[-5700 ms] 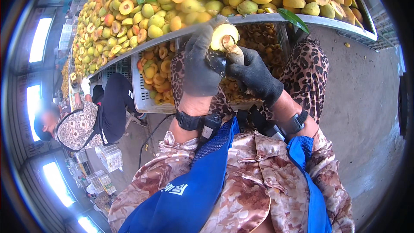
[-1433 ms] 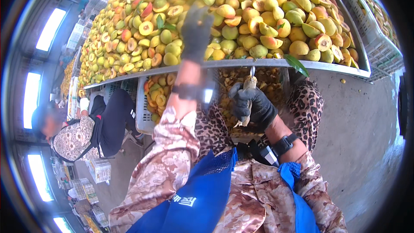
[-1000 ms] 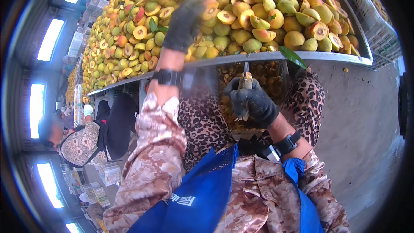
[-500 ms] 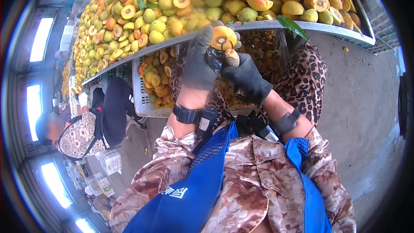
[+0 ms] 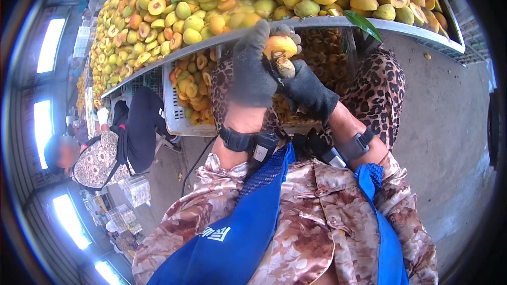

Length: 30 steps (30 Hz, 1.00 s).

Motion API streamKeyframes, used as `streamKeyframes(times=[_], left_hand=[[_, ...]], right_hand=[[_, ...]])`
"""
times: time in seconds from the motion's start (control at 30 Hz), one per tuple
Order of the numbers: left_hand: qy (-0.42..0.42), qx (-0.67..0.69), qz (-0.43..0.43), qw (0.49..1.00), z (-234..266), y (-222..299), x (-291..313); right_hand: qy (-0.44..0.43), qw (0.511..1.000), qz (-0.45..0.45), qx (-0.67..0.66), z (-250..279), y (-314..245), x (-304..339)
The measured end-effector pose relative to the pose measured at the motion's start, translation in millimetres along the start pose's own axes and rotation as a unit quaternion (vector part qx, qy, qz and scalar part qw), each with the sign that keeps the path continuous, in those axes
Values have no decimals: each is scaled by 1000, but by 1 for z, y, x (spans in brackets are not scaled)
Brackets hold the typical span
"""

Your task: Manually remove the pits and skin from fruit using a specialized hand tool.

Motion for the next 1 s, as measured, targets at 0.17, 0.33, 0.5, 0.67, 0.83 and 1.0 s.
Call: streamKeyframes(times=[0.17,0.33,0.5,0.67,0.83,1.0], left_hand=[[17,36,11,999,-4,7,4],[-9,56,0,998,-4,16,5],[17,-180,-90,979,-11,33,4],[-108,-38,-5,993,-26,25,4],[-107,-352,-108,924,-44,53,12],[-234,-18,-15,972,-41,34,18]], right_hand=[[-81,995,50,-2,-6,-4,-1],[-53,983,174,-4,-20,-19,-4],[-32,988,148,39,-2,5,-6],[-261,957,-64,-105,-21,21,17],[-77,966,193,155,-20,-21,19],[-213,956,-74,-188,-39,22,31]])
Point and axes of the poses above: each hand's wrist, its own x-axis away from the middle knuckle, its own z-axis out of the back of the hand, y = z × x, the point moved 8 cm from there along -x, towards the middle knuckle, and after that the axes turned 15 degrees about -y, right-handed, at the moved point
